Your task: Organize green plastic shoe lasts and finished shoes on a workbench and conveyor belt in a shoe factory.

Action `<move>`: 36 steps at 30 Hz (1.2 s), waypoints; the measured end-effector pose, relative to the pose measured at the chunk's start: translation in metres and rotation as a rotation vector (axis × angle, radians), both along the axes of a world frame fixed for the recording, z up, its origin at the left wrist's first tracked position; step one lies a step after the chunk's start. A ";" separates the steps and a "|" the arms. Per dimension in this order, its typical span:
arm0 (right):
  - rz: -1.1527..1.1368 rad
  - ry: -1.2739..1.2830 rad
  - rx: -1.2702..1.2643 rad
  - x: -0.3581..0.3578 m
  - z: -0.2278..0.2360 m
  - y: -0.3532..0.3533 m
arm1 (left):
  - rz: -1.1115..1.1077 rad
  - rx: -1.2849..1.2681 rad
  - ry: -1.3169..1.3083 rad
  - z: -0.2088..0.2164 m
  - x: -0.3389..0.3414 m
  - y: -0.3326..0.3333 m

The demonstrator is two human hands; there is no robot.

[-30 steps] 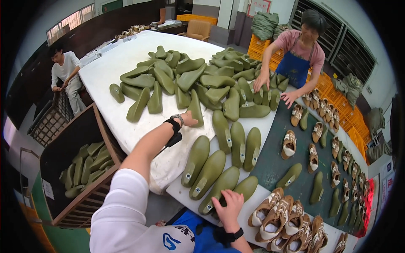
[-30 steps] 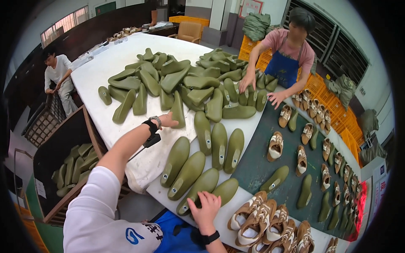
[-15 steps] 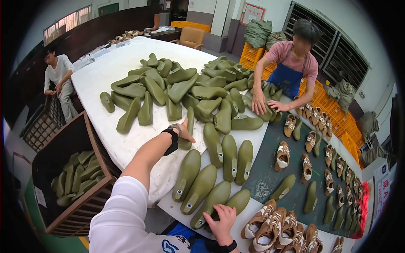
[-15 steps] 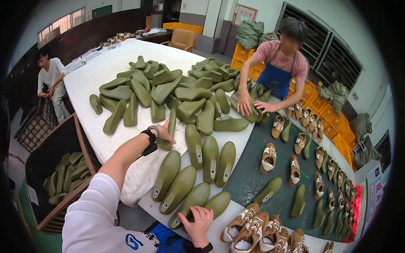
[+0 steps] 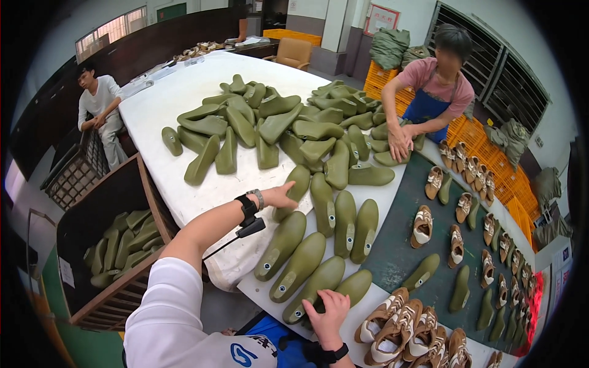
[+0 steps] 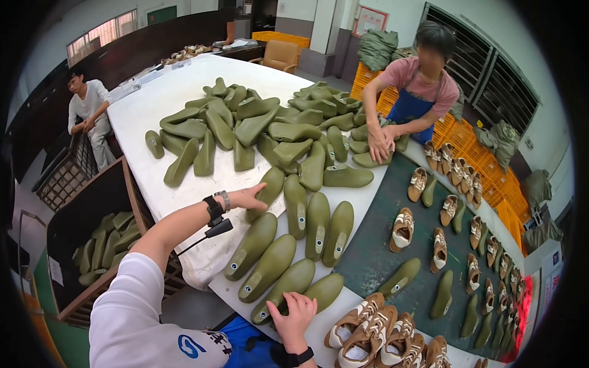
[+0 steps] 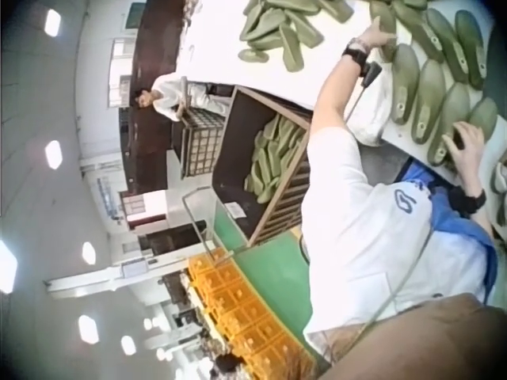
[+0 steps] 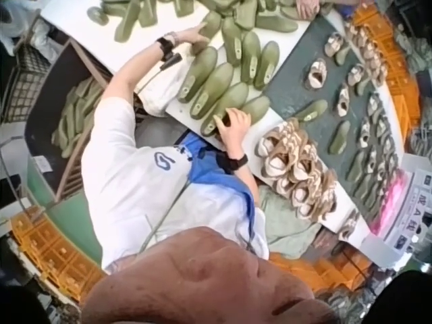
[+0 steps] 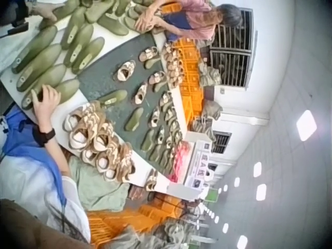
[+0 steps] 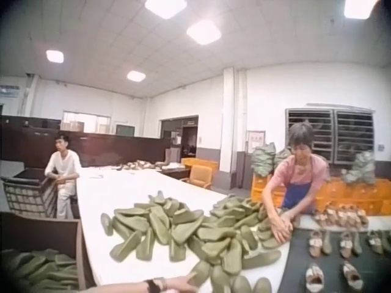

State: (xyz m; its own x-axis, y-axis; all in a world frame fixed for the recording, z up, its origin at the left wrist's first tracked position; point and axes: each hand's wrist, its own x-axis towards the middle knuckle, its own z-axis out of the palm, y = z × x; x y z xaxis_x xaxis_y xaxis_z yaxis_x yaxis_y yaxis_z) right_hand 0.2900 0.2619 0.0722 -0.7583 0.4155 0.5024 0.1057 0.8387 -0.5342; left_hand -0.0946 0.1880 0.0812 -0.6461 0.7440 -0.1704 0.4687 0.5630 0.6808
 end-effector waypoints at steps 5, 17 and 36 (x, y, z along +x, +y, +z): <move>0.017 -0.023 0.030 -0.001 -0.002 0.000 | 0.467 0.043 0.234 -0.021 -0.077 -0.010; 0.034 -0.091 -0.041 -0.002 0.010 -0.010 | 0.854 0.058 0.107 -0.058 -0.175 -0.018; -0.001 -0.096 -0.053 -0.007 0.012 -0.005 | 0.154 1.019 -1.551 0.102 -0.006 0.055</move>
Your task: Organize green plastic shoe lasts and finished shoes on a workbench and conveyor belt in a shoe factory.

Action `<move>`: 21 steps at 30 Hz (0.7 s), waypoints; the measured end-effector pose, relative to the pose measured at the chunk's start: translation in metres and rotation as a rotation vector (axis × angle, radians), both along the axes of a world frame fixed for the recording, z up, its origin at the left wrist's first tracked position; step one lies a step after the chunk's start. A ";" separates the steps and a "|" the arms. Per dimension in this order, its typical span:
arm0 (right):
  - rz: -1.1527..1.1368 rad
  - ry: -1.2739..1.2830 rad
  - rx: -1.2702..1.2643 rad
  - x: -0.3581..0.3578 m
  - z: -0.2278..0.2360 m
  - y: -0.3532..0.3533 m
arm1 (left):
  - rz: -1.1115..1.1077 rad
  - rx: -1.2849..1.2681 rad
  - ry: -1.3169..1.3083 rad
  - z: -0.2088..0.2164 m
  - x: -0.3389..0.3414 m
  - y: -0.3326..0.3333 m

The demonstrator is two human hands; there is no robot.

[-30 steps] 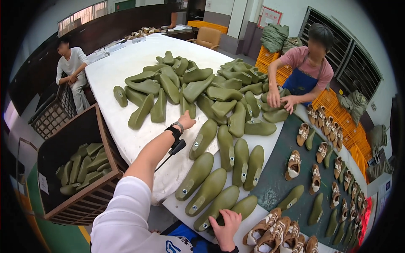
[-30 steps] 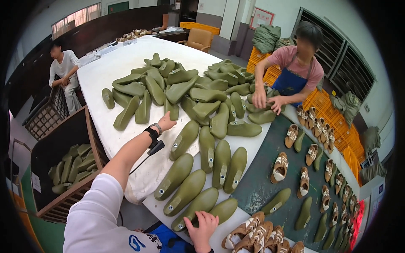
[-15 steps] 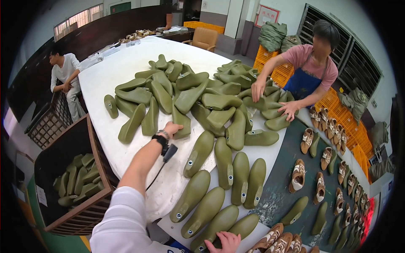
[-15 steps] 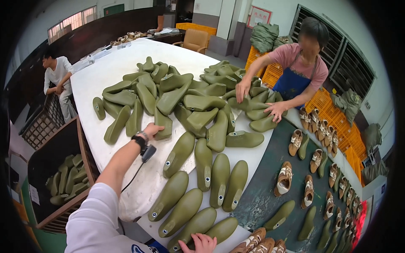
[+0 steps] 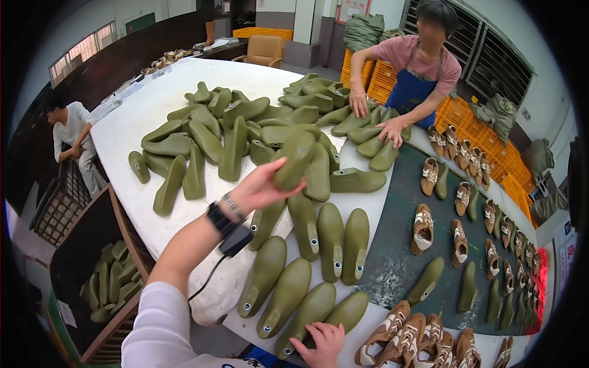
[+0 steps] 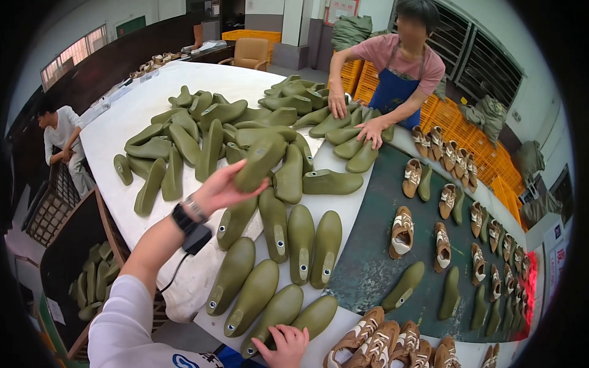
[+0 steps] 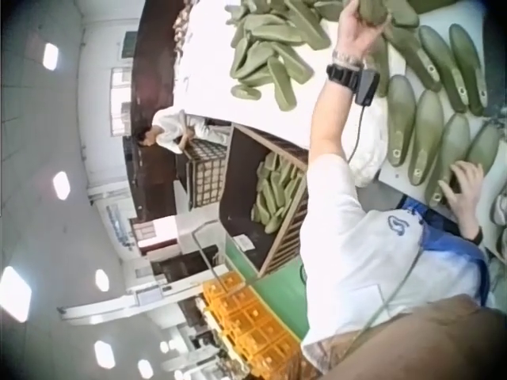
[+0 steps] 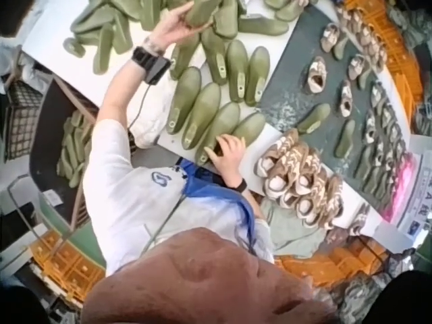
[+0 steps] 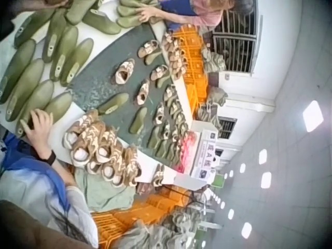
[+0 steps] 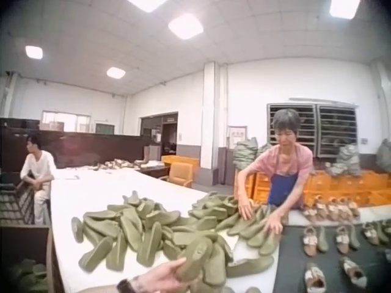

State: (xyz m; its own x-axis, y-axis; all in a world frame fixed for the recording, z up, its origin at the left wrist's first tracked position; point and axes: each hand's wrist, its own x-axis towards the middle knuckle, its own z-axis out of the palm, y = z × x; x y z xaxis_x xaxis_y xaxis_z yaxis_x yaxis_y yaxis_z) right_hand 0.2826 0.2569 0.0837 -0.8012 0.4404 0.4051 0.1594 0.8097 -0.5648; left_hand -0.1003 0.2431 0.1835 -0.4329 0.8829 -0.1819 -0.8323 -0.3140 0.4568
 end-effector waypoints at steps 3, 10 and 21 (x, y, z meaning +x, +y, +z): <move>0.003 -0.001 -0.025 0.000 0.000 -0.004 | -0.002 0.039 -0.014 -0.020 -0.048 0.097; 0.022 -0.011 -0.059 -0.006 0.002 -0.001 | 0.336 -0.458 0.618 -0.077 -0.112 0.190; 0.010 -0.009 -0.038 -0.010 0.002 0.004 | -0.103 -1.440 1.814 -0.104 -0.046 0.158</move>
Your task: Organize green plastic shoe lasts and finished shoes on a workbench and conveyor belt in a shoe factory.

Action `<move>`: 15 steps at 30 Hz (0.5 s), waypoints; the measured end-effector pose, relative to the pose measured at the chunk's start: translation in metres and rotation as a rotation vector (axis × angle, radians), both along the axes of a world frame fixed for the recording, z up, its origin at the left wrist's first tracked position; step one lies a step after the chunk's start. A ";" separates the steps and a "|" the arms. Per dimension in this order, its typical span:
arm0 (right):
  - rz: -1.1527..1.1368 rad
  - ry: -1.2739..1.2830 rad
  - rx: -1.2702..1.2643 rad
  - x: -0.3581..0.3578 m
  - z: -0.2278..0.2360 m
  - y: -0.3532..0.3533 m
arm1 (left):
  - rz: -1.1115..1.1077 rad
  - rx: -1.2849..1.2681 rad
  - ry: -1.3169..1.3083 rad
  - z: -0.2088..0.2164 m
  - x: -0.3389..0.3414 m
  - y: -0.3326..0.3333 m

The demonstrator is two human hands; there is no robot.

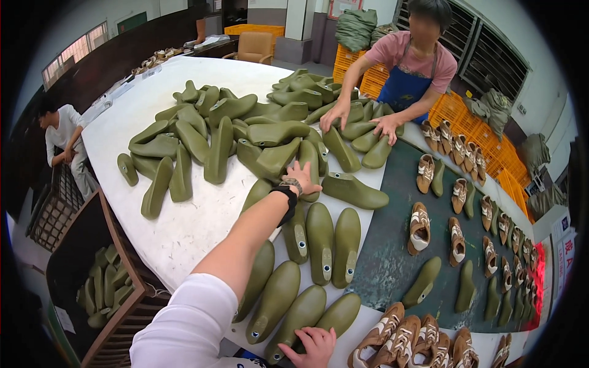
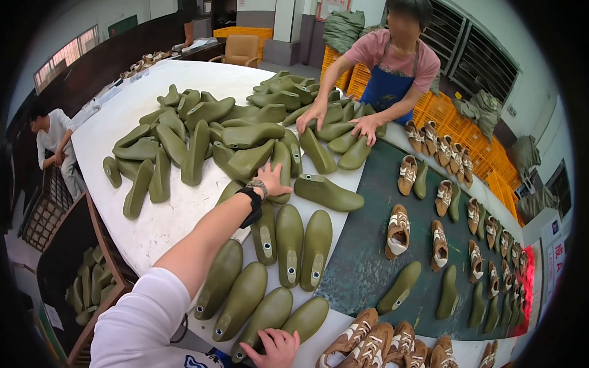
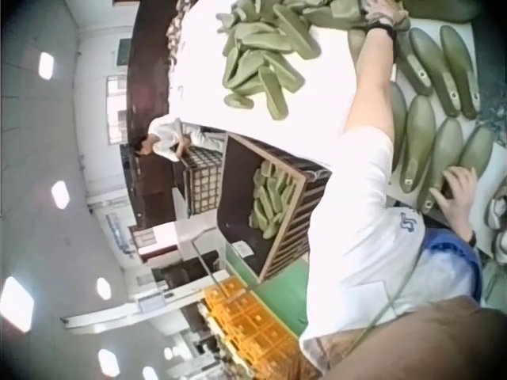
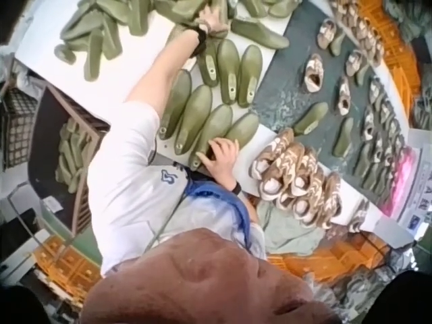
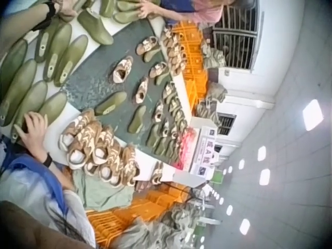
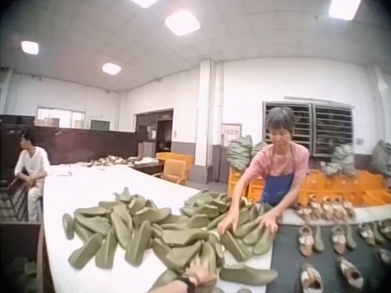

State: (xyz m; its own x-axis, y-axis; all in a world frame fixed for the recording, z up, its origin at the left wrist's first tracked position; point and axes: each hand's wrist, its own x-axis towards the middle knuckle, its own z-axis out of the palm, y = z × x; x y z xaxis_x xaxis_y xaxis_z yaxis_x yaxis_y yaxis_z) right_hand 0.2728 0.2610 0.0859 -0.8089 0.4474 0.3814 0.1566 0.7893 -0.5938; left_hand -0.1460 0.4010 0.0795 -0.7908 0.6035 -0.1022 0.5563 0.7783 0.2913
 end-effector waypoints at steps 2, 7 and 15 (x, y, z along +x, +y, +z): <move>-0.005 -0.014 0.001 -0.002 0.000 -0.004 | 0.163 -0.085 -0.128 0.007 -0.007 0.006; 0.012 -0.007 -0.020 -0.003 -0.001 -0.006 | 0.216 -0.200 -0.111 0.002 -0.024 0.013; -0.007 0.042 0.007 -0.003 -0.013 0.002 | -0.168 -0.504 0.123 0.002 0.025 -0.020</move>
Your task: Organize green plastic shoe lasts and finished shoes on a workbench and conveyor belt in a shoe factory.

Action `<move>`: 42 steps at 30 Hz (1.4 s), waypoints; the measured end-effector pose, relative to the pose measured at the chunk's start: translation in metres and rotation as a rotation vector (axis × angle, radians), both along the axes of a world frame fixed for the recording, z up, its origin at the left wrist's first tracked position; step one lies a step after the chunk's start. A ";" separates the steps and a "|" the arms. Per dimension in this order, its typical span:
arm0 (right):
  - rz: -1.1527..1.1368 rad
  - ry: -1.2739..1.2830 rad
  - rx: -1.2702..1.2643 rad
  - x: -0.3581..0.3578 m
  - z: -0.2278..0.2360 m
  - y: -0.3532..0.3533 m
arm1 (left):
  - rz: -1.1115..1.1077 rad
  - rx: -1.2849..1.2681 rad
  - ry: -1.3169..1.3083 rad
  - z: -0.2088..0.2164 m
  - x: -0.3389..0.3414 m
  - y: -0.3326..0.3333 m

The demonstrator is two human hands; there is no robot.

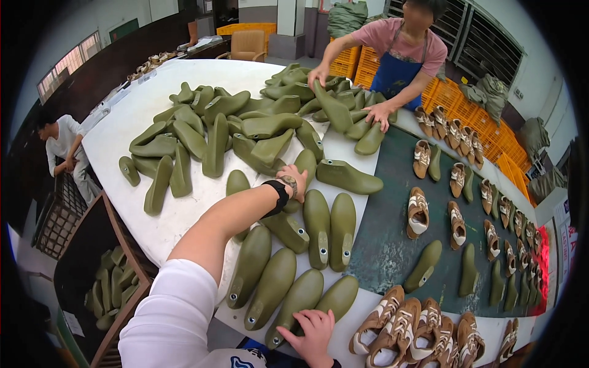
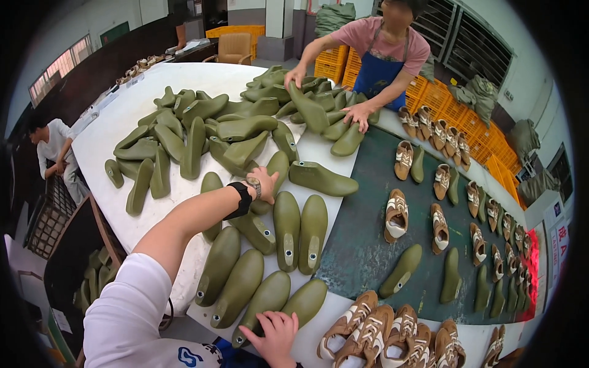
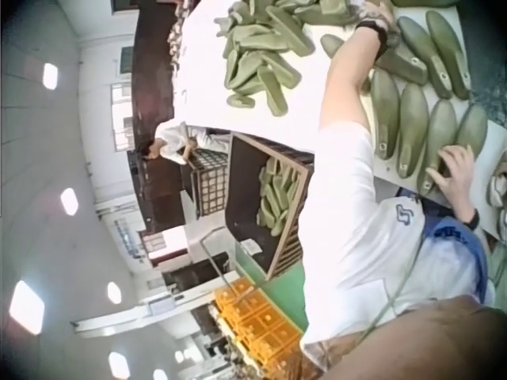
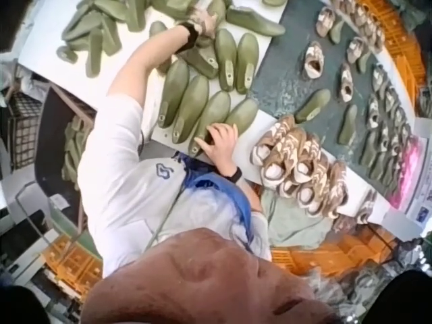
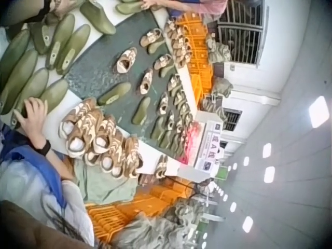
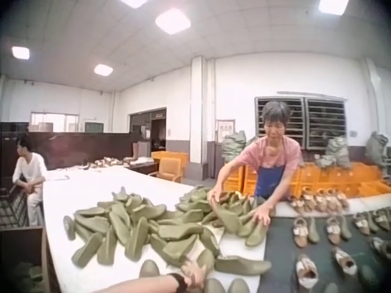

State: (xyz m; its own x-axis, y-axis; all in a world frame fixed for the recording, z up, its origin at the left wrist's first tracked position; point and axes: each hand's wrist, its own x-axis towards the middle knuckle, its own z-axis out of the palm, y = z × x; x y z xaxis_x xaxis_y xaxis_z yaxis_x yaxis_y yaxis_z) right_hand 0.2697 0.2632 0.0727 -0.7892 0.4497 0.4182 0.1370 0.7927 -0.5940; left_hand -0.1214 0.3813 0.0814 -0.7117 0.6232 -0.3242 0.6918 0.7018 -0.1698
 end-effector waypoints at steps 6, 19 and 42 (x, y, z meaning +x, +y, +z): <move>-0.002 0.061 0.042 -0.001 -0.008 0.002 | -0.153 0.105 -0.451 0.045 0.038 -0.029; 0.064 0.013 0.083 0.008 -0.010 0.003 | -0.070 0.954 -0.223 0.011 0.059 -0.277; -0.297 -0.709 0.098 -0.122 0.031 0.182 | 0.442 0.776 0.369 -0.080 0.088 -0.406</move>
